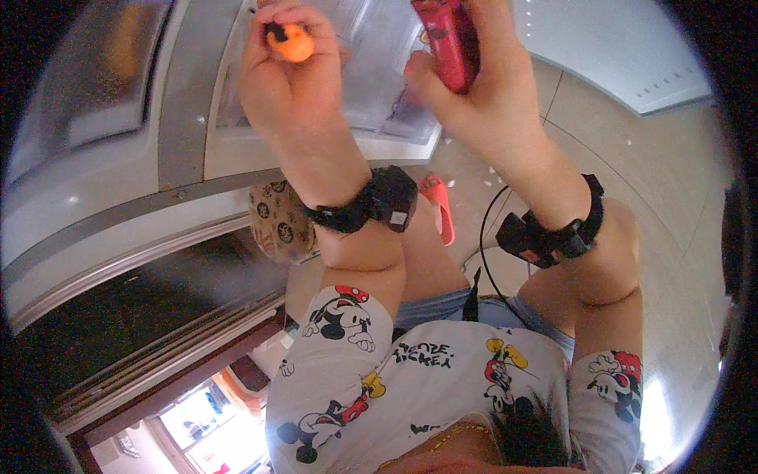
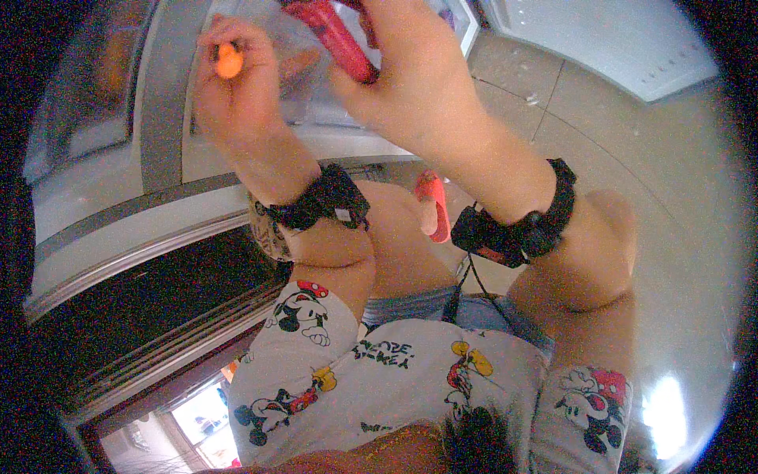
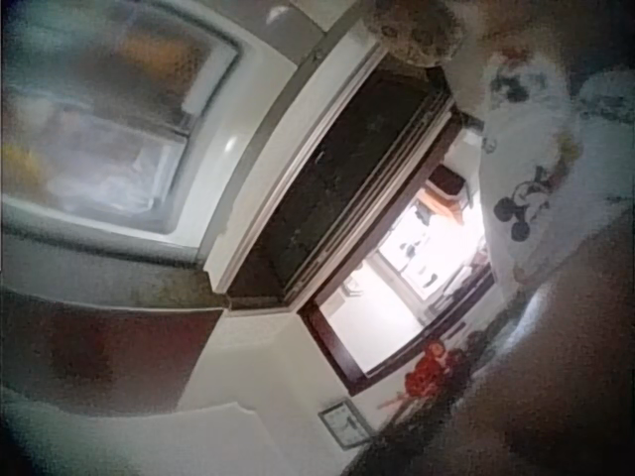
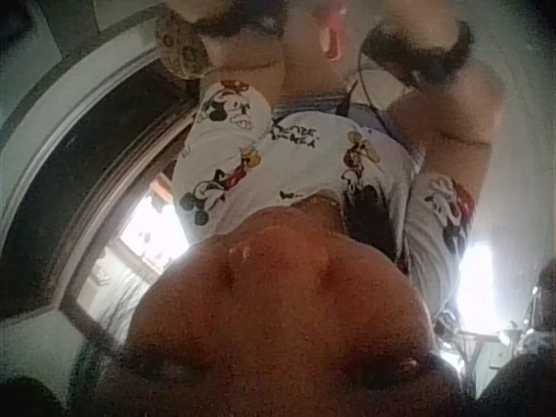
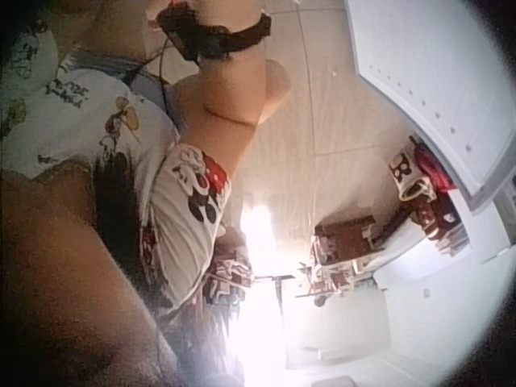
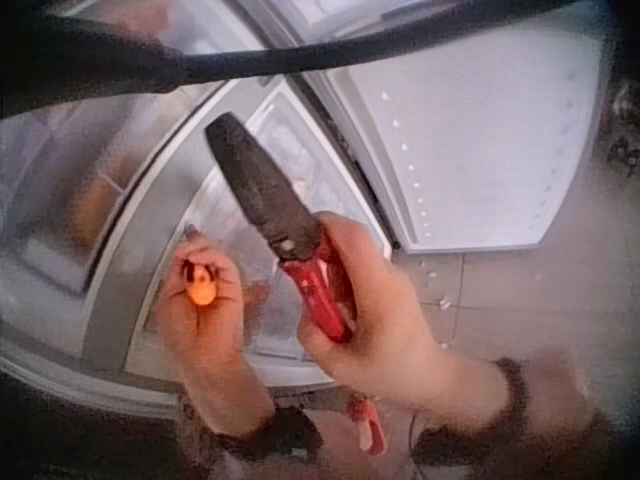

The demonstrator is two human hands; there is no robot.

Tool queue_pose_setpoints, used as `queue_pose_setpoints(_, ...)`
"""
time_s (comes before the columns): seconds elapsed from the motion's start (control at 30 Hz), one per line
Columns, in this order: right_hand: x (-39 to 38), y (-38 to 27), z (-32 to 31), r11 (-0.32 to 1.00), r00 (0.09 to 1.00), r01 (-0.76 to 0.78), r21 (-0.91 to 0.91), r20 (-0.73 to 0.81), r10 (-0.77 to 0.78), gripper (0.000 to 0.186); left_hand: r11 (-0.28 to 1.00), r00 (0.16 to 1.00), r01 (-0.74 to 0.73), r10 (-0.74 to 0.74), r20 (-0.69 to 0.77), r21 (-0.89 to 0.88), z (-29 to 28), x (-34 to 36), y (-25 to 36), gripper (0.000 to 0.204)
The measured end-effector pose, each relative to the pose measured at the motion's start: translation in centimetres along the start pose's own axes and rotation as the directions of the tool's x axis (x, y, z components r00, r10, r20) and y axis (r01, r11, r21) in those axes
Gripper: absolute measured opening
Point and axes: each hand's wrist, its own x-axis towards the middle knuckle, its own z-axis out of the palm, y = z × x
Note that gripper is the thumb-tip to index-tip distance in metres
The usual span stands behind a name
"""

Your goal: The person uses pliers and a screwdriver to manipulate parts on the bottom hinge of a refrigerator door while positioned on the floor.

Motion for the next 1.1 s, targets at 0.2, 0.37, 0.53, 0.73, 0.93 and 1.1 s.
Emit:
queue_pose_setpoints(0.2,-0.1,-0.1,0.6,0.990,0.994,0.100,-0.096,0.049,-0.095,0.069,0.985,0.991,0.088,-0.071,0.115,-0.150,-1.1,-2.1,2.4,0.049)
queue_pose_setpoints(0.37,-0.4,0.1,0.6,0.997,0.997,0.067,-0.033,0.030,-0.066,0.067,0.941,0.975,0.222,-0.218,0.044,-0.256,-0.3,-3.0,3.1,0.041)
queue_pose_setpoints(0.53,-0.4,-0.3,0.1,0.990,0.993,-0.110,0.084,0.058,0.106,0.065,0.915,0.962,0.266,-0.271,0.028,-0.305,0.3,-3.4,2.2,0.033)
queue_pose_setpoints(0.73,-0.2,0.6,-0.8,0.999,0.999,0.035,-0.028,-0.022,-0.036,0.067,0.923,0.949,0.314,-0.308,0.060,-0.221,-0.2,-3.3,-0.8,0.027)
queue_pose_setpoints(0.93,0.4,1.0,-1.5,0.993,0.996,0.077,-0.087,-0.033,-0.080,0.068,0.924,0.920,0.383,-0.381,0.092,-0.002,-2.2,-3.2,-4.2,0.027)
queue_pose_setpoints(1.1,0.2,0.5,-1.7,0.997,0.999,0.030,-0.073,-0.013,-0.032,0.068,0.958,0.959,0.265,-0.274,0.071,0.111,-2.6,-3.9,-1.9,0.024)
